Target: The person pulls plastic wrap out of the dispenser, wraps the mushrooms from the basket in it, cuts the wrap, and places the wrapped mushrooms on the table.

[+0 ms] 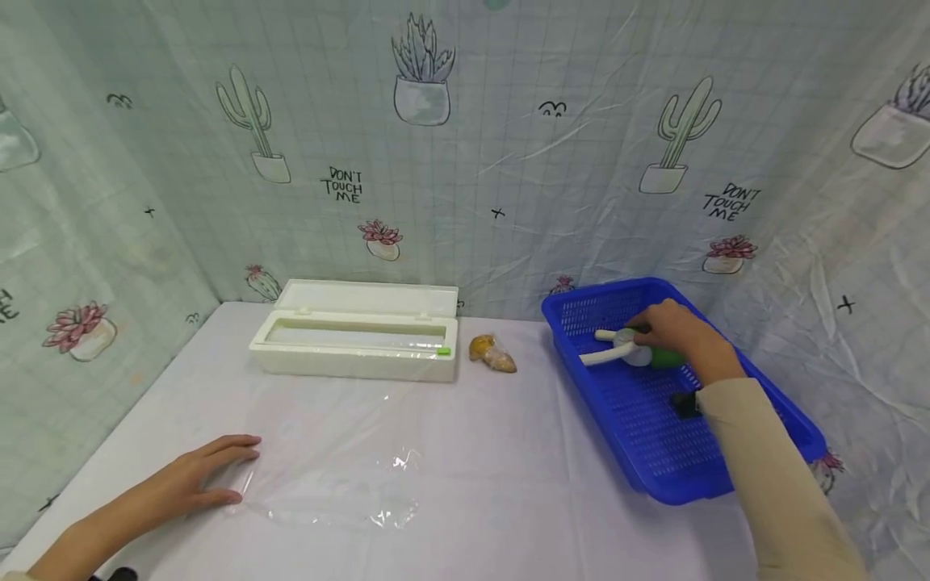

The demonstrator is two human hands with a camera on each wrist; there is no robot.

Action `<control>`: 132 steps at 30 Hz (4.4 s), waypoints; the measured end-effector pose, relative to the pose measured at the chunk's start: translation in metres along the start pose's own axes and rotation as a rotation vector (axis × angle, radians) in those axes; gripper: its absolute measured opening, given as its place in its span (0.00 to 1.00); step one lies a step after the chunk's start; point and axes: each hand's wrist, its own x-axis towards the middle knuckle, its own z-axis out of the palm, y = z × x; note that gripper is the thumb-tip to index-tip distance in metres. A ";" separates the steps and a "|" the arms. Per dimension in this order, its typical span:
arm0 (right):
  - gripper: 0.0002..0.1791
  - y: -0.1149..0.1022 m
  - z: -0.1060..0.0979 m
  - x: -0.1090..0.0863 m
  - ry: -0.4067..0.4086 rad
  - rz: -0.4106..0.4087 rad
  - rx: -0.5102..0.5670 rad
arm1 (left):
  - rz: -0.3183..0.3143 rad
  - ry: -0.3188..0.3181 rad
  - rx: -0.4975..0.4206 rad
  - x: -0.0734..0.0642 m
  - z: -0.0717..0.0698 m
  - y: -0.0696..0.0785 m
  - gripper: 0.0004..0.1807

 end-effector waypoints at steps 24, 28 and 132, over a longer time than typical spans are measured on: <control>0.09 -0.020 0.012 0.009 -0.051 -0.130 0.303 | 0.046 0.059 -0.037 -0.002 0.005 -0.003 0.33; 0.16 -0.017 0.016 0.007 -0.061 -0.015 0.352 | 0.045 0.055 -0.037 -0.001 0.003 -0.002 0.33; 0.26 -0.166 -0.050 0.003 0.252 -0.207 0.348 | 0.025 0.063 -0.032 -0.005 0.006 0.005 0.32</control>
